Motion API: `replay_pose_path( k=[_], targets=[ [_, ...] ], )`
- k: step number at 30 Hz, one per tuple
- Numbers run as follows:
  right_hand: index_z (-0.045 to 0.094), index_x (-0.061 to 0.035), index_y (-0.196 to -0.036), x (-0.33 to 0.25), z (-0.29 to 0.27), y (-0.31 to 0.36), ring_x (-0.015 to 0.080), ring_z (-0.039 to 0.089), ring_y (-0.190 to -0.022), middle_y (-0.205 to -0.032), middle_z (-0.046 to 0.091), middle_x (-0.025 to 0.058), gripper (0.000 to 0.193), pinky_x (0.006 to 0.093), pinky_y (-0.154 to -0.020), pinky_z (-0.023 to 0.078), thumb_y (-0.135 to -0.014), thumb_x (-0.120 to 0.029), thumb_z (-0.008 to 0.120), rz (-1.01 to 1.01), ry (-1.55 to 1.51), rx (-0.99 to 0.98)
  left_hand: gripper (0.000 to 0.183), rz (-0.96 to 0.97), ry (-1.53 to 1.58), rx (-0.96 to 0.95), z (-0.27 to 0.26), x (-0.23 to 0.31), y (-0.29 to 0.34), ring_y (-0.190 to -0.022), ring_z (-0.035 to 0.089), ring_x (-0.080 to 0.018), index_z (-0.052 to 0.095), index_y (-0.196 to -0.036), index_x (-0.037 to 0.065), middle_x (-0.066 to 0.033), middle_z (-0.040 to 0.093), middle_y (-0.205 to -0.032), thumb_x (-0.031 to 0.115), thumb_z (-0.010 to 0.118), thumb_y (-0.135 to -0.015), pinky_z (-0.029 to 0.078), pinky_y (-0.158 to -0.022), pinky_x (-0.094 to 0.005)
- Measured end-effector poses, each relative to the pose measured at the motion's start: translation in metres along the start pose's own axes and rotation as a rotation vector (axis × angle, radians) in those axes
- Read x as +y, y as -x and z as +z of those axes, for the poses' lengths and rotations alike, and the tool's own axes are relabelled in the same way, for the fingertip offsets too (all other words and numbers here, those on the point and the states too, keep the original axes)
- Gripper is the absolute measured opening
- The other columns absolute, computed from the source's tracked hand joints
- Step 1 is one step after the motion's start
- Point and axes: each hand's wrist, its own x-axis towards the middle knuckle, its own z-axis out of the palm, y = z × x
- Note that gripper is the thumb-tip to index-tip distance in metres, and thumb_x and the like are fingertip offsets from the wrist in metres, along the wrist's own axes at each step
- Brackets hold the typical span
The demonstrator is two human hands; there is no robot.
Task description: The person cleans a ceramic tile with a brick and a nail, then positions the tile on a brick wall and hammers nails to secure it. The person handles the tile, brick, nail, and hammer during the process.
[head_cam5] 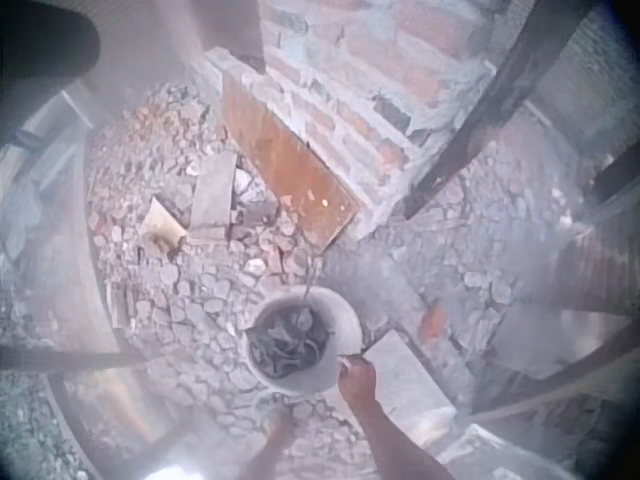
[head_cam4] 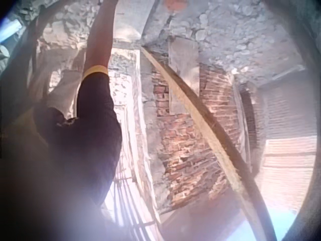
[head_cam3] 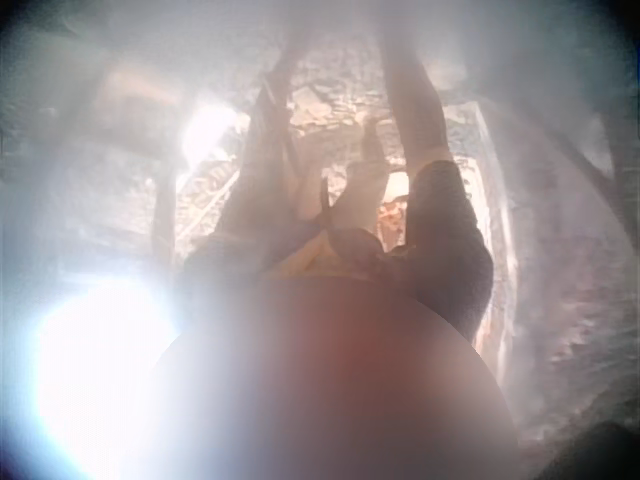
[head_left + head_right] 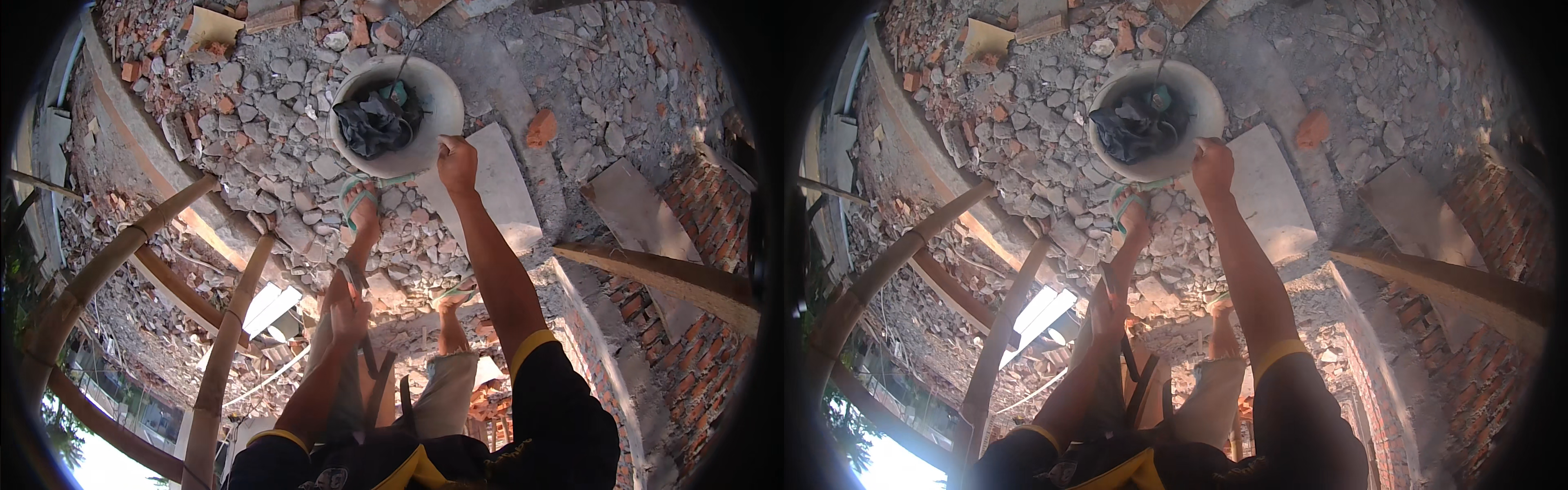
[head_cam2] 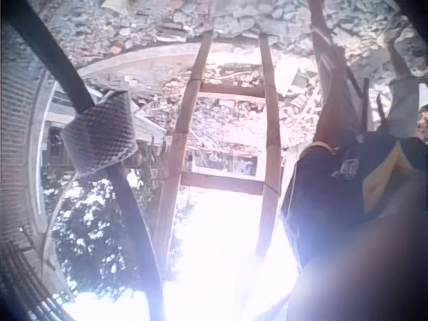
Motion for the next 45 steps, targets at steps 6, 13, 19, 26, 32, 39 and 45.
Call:
replay_pose_path(
  k=[6,13,19,26,32,39,45],
  targets=[
    [0.073,-0.0009,-0.087,0.03,0.083,-0.068,0.0404,0.066,-0.091,-0.096,0.068,0.0233,0.013,0.046,-0.078,0.054,-0.081,-0.004,0.062,0.115,0.338,-0.381,0.025,-0.01,-0.019,-0.036,-0.004,0.012,-0.017,-0.067,0.062,-0.0229,0.058,-0.095,-0.004,-0.0143,0.059,-0.072,0.014,0.06,-0.078,0.046,-0.062,-0.0403],
    [0.072,0.0011,-0.09,0.067,0.156,-0.076,0.0399,0.067,-0.097,-0.1,0.069,0.0227,0.017,0.047,-0.084,0.054,-0.083,-0.011,0.064,0.447,0.416,-0.298,0.031,-0.103,-0.01,-0.044,-0.012,0.021,-0.015,-0.072,0.063,-0.0234,0.058,-0.104,-0.005,-0.0155,0.062,-0.077,0.013,0.06,-0.078,0.047,-0.066,-0.04],
    [0.074,-0.0085,-0.101,0.098,0.18,-0.076,0.0376,0.067,-0.099,-0.103,0.071,0.0182,0.025,0.048,-0.084,0.054,-0.088,-0.026,0.061,0.506,0.201,-0.203,0.038,-0.14,-0.018,-0.056,-0.02,0.02,-0.016,-0.076,0.064,-0.0239,0.058,-0.111,-0.005,-0.0164,0.064,-0.081,0.013,0.06,-0.078,0.049,-0.069,-0.0396],
    [0.073,-0.0103,-0.103,0.117,0.202,-0.069,0.0379,0.067,-0.099,-0.103,0.071,0.018,0.026,0.049,-0.086,0.053,-0.087,-0.027,0.061,0.574,0.137,-0.149,0.044,-0.182,-0.078,-0.116,-0.015,0.024,-0.031,-0.085,0.062,-0.0251,0.056,-0.119,-0.005,-0.0174,0.063,-0.092,0.014,0.06,-0.079,0.047,-0.075,-0.0399],
    [0.071,-0.0085,-0.104,0.107,0.201,-0.07,0.0357,0.066,-0.103,-0.105,0.07,0.0182,0.026,0.0468,-0.089,0.052,-0.085,-0.023,0.063,0.504,-0.005,-0.104,0.048,0.011,-0.086,-0.066,0.012,-0.007,-0.07,-0.098,0.057,-0.0271,0.052,-0.125,-0.004,-0.018,0.058,-0.108,0.018,0.06,-0.084,0.043,-0.084,-0.0409],
    [0.074,-0.0025,-0.092,0.076,0.183,-0.076,0.0391,0.069,-0.087,-0.09,0.071,0.0202,0.03,0.045,-0.08,0.055,-0.072,-0.025,0.078,0.587,0.004,-0.047,0.052,0.283,-0.342,0.166,0.163,-0.152,-0.278,-0.113,0.051,-0.0293,0.047,-0.132,-0.003,-0.0187,0.052,-0.127,0.023,0.06,-0.088,0.038,-0.095,-0.042],
    [0.073,-0.001,-0.089,0.073,0.163,-0.075,0.04,0.068,-0.087,-0.089,0.07,0.0233,0.021,0.0458,-0.08,0.054,-0.078,-0.018,0.069,0.509,0.241,-0.242,0.05,0.279,-0.521,0.412,0.195,-0.203,-0.305,-0.123,0.045,-0.0316,0.046,-0.133,-0.003,-0.0184,0.046,-0.139,0.025,0.058,-0.093,0.031,-0.103,-0.0445]
  ],
)
